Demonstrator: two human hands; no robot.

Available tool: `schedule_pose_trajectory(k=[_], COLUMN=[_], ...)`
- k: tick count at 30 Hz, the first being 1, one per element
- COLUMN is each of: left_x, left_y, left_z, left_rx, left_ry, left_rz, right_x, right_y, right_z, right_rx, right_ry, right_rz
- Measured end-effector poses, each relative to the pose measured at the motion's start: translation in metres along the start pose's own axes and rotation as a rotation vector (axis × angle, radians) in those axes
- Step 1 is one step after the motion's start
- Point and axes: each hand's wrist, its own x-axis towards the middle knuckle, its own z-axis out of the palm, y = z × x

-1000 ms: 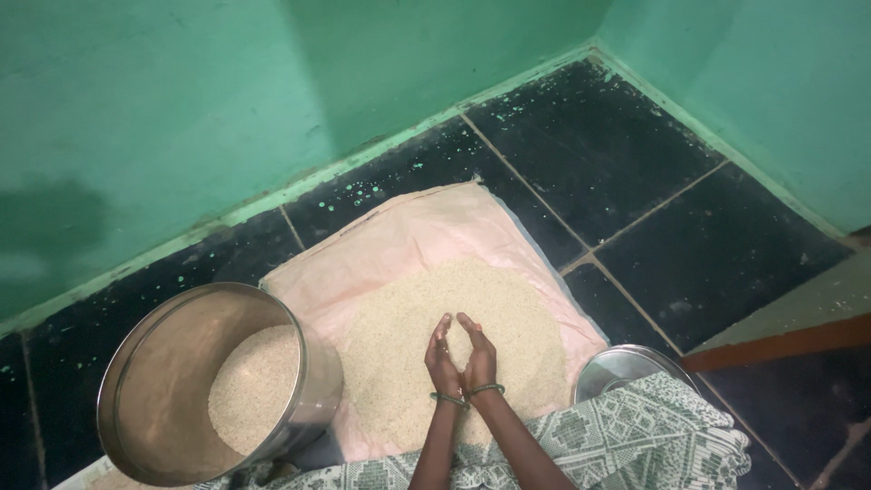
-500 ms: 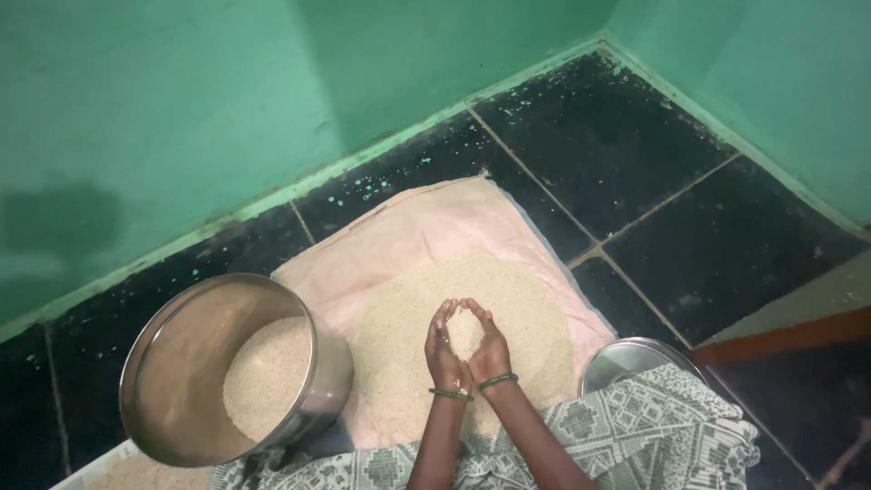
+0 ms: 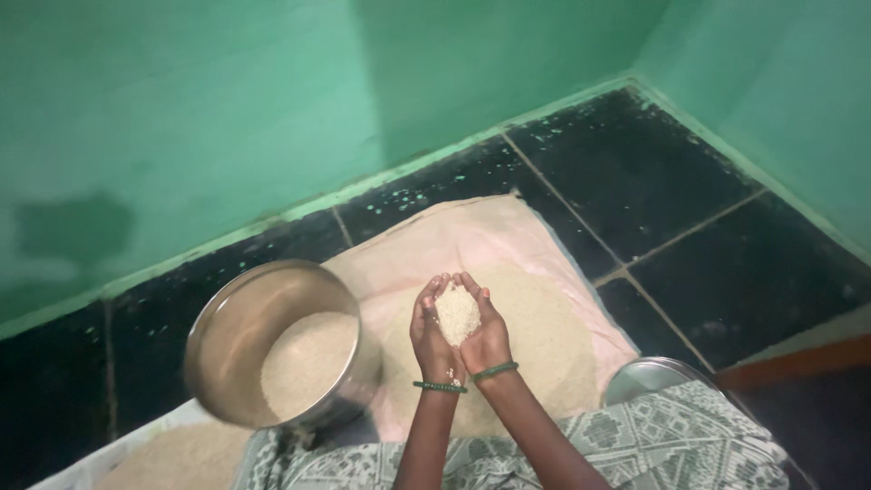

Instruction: The person scoops grains from a pile on a pink cloth using both hands and transfers them into a metal pot. This repetitive action continues throughout the video, gradually moving the grains from the cloth to the pot.

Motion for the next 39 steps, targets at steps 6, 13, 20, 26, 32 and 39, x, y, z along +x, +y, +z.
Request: schedule_pose_trajectory(k=[6, 13, 20, 26, 32, 39], left_x=[0.009, 0.028, 0.083, 0.094, 0.112, 0.128], left_y=[0.064, 0.136, 0.129, 0.138, 0.105, 0.101], left_z=[-0.018, -0.062, -0.163, -0.193, -0.243, -0.244], left_rx=[0.030, -0.014, 0.208, 0.974, 0.766, 0.430], left_ry=[0.055, 0.096, 0.325, 0.627, 0.310, 0.210], left_rz=[0.188, 0.382, 0.376, -0.110, 0.162, 0.019], right_x=[0.009, 0.029, 0.059, 0.047, 0.048, 0.047], right_y=[0.050, 0.128, 0.216, 0.231, 0.232, 0.221], right_z=[0.052, 0.103, 0.087, 0.097, 0.092, 0.103], right_rx=[0.066, 0.108, -0.393, -0.630, -0.690, -0.703], right_ry=[-0.115, -0.367, -0.272, -0.189, -0.180, -0.301], right_rz=[0.124, 0.241, 0.224, 0.519, 0.589, 0.422])
